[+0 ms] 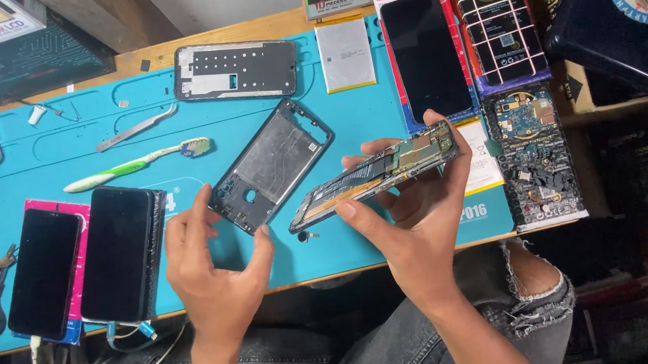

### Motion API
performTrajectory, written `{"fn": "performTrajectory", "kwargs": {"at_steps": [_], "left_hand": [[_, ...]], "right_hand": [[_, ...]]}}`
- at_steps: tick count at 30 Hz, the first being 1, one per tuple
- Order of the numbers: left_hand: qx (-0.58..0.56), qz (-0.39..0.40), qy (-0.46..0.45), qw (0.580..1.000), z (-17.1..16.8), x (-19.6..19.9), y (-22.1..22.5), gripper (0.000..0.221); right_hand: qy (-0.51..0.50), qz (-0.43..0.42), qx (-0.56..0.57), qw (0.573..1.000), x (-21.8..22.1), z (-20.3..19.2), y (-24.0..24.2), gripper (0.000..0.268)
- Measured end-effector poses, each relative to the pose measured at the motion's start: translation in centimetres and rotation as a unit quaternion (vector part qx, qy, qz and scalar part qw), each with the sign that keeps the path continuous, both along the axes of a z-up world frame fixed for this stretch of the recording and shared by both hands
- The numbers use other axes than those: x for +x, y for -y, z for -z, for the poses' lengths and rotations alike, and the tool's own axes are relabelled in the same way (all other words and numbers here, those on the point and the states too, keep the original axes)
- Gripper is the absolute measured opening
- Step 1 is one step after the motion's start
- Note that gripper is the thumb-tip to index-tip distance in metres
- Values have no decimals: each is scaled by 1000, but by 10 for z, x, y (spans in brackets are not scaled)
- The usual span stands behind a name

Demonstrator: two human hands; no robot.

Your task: The person disassembles a smartphone, separating the screen assembly from the main body. They then reassemble the device by connecting the screen and placing the back cover. Finally, the person powers on the phone to verify the repair.

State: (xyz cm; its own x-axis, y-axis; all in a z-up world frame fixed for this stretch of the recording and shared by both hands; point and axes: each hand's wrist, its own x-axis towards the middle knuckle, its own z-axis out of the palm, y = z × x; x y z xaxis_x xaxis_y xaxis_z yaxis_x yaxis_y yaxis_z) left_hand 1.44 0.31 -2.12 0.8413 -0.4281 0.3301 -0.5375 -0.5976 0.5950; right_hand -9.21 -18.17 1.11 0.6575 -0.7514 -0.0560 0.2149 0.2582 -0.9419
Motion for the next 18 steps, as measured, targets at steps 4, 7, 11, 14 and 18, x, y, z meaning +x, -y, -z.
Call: {"fn": "performTrajectory", "kwargs": {"at_steps": [4,7,11,14,18], "left_hand": [[-7,4,9,1000,1,-1,-1,71],[-15,0,10,1000,0,-2,-1,71],[-14,9,13,1000,1,-3,-3,71],[-19,15,16,1000,2,-2,-5,71],[-27,18,5,999,2,-2,-8,72]], "right_hand": [[8,-6,-1,1000,-3,1,0,95],[27,-41,19,999,-7,2,4,97],[-2,-145,35,989,-14,-6,8,92],[-55,-212,34,975,-17,-14,8,88],[-114,-271,43,955,-16,-21,5,85]]}}
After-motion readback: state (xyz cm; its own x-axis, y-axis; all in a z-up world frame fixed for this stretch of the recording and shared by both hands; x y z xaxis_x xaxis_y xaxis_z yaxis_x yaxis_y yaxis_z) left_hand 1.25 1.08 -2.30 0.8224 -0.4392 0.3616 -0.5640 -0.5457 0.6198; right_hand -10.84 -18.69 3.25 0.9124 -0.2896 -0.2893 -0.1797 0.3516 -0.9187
